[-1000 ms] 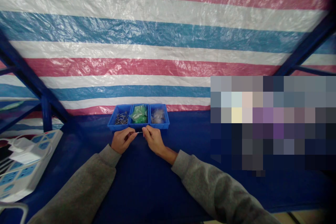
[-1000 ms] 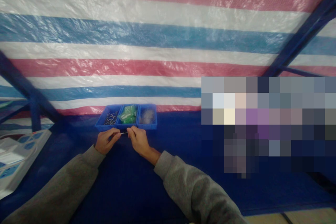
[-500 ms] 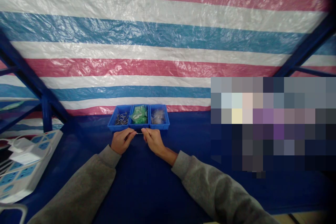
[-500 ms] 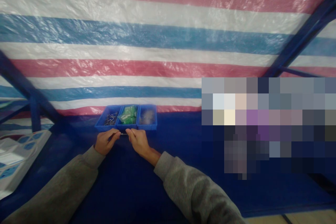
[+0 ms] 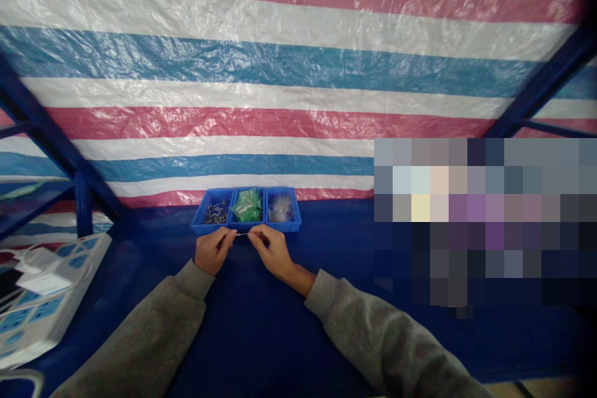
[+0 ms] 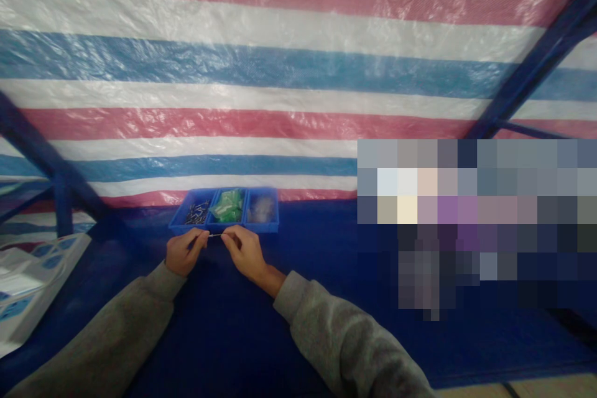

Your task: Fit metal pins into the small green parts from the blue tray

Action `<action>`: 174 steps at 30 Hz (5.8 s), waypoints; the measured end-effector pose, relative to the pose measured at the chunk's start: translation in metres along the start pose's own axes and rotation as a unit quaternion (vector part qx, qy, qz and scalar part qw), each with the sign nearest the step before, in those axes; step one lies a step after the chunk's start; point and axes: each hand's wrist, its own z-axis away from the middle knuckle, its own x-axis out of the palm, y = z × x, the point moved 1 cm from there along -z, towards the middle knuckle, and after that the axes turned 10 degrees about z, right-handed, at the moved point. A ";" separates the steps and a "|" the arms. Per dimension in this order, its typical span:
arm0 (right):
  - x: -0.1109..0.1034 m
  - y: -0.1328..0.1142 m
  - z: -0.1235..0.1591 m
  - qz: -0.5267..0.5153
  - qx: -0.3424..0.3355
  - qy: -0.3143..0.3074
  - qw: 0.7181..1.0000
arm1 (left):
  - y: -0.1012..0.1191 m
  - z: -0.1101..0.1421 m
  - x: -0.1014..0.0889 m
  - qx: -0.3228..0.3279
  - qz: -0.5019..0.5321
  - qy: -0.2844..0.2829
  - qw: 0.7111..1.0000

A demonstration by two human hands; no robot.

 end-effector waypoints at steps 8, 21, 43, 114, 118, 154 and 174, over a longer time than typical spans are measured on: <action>0.000 -0.001 0.000 -0.003 0.005 0.015 1.000 | -0.001 0.000 0.000 0.001 0.013 -0.027 1.000; 0.001 0.003 0.000 0.019 -0.006 0.023 1.000 | -0.005 0.003 0.003 0.017 0.043 -0.004 0.999; 0.001 0.005 0.001 0.043 0.004 0.016 0.999 | 0.003 0.002 0.000 0.025 0.035 0.029 0.999; -0.002 0.000 0.000 0.006 -0.007 0.010 1.000 | -0.006 0.000 0.007 0.079 0.052 0.039 0.995; -0.002 0.000 -0.001 0.008 -0.012 0.005 1.000 | -0.016 -0.002 0.003 0.065 0.001 0.078 0.995; -0.023 -0.004 -0.026 0.103 -0.004 0.101 0.990 | -0.041 -0.005 0.006 -0.053 -0.187 -0.030 0.980; -0.066 0.061 -0.111 0.465 0.000 -0.369 0.805 | -0.022 0.000 0.022 0.013 -0.168 -0.128 0.977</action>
